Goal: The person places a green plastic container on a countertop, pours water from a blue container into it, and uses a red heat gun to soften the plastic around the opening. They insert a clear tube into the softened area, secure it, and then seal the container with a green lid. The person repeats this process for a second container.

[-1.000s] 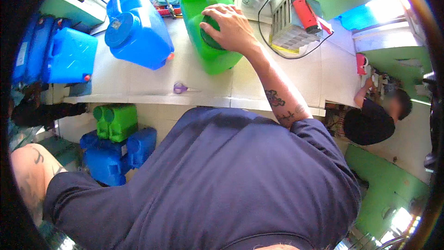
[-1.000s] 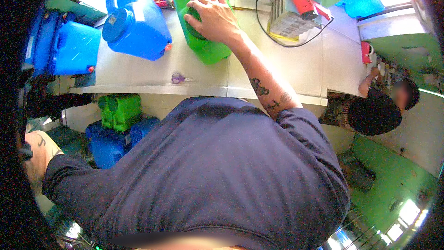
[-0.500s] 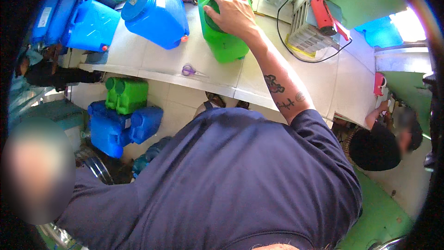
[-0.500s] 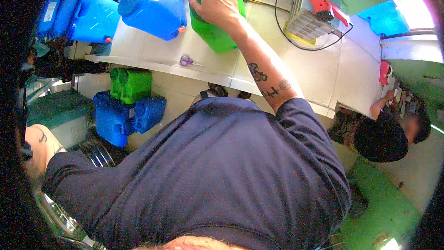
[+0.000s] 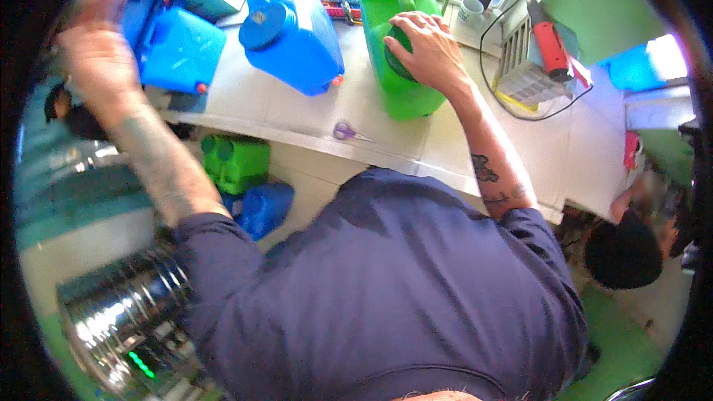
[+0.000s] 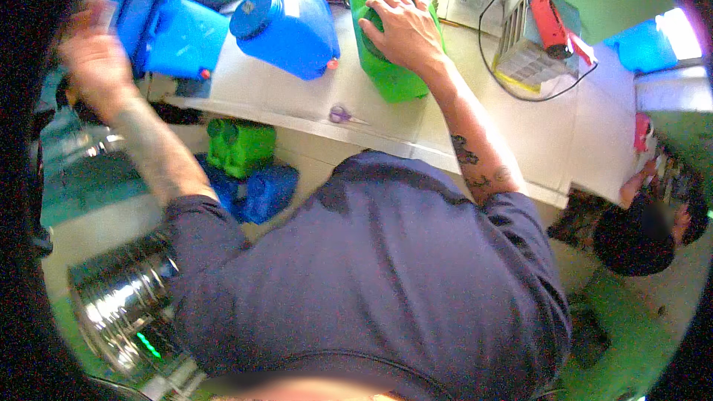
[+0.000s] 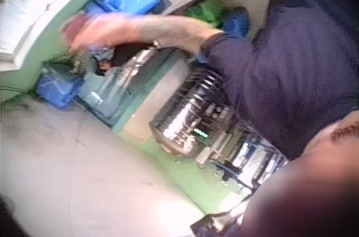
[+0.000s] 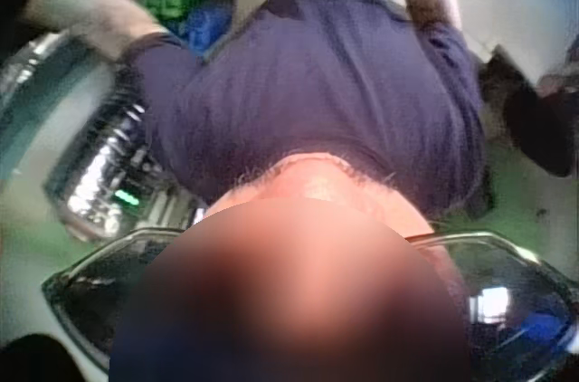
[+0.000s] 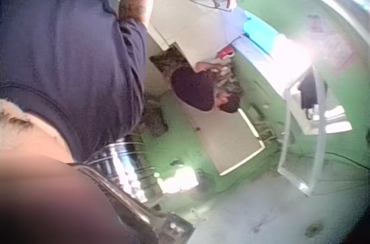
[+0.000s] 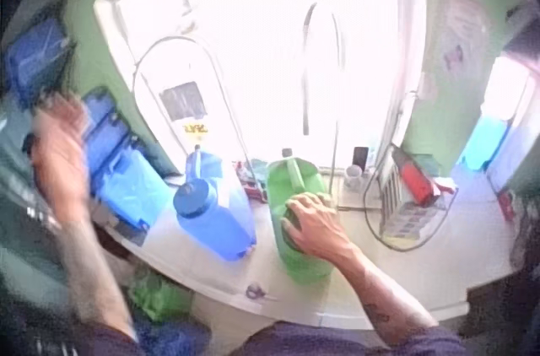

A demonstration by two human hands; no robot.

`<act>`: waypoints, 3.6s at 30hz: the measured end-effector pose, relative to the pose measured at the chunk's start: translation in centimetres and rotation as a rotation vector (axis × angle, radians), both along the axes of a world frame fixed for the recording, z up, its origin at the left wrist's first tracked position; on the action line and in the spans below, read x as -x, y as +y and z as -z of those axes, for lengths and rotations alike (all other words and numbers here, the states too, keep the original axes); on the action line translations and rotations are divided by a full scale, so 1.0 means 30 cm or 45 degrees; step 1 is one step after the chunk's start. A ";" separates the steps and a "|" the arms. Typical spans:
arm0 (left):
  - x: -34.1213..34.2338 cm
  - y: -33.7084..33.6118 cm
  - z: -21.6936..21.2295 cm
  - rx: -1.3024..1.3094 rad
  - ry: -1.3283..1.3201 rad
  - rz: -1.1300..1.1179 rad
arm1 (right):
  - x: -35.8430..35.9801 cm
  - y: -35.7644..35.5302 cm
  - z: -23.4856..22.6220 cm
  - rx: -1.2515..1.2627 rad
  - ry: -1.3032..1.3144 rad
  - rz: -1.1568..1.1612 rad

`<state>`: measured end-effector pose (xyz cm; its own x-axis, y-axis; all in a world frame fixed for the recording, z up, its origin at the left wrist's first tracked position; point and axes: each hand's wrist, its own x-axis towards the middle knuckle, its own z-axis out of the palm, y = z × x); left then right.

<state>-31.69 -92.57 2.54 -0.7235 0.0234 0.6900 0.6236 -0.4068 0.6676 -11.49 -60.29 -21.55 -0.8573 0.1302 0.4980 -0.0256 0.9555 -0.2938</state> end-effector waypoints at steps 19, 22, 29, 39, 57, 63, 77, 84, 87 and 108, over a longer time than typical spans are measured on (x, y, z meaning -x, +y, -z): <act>0.572 0.203 0.854 0.914 -0.910 0.756 | 0.019 -0.011 -0.011 -0.050 -0.062 0.122; 0.511 0.182 0.875 0.830 -0.935 0.803 | 0.019 -0.009 -0.013 -0.034 -0.076 0.138; 0.257 0.140 0.818 1.508 0.071 -0.004 | 0.008 0.005 0.002 -0.012 -0.083 0.113; 0.150 -0.061 0.726 2.321 0.490 -0.267 | 0.007 0.005 0.001 0.003 -0.088 0.091; -0.412 0.681 0.878 0.746 -0.224 0.655 | -0.438 0.378 0.274 1.238 0.382 0.277; -0.450 0.749 0.946 0.583 -0.250 0.393 | -0.792 0.598 0.728 1.362 -0.139 0.775; -0.582 0.746 0.932 0.520 -0.734 0.137 | -0.717 0.946 1.057 0.368 -1.007 0.692; -0.544 0.732 0.989 0.497 -0.686 0.130 | -0.764 0.940 0.985 0.329 -0.903 0.523; -0.524 0.730 1.024 0.455 -0.656 0.105 | -0.833 0.890 0.947 0.368 -1.019 0.427; -0.463 0.707 1.085 0.314 -0.625 0.132 | -0.695 0.922 0.985 0.096 -0.571 0.570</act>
<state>-17.79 -71.34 -30.03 -0.9438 0.2295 0.2379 0.1807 -0.2443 0.9527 9.35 -32.63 -51.10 -0.8347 0.5451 0.0788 0.5127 0.8213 -0.2502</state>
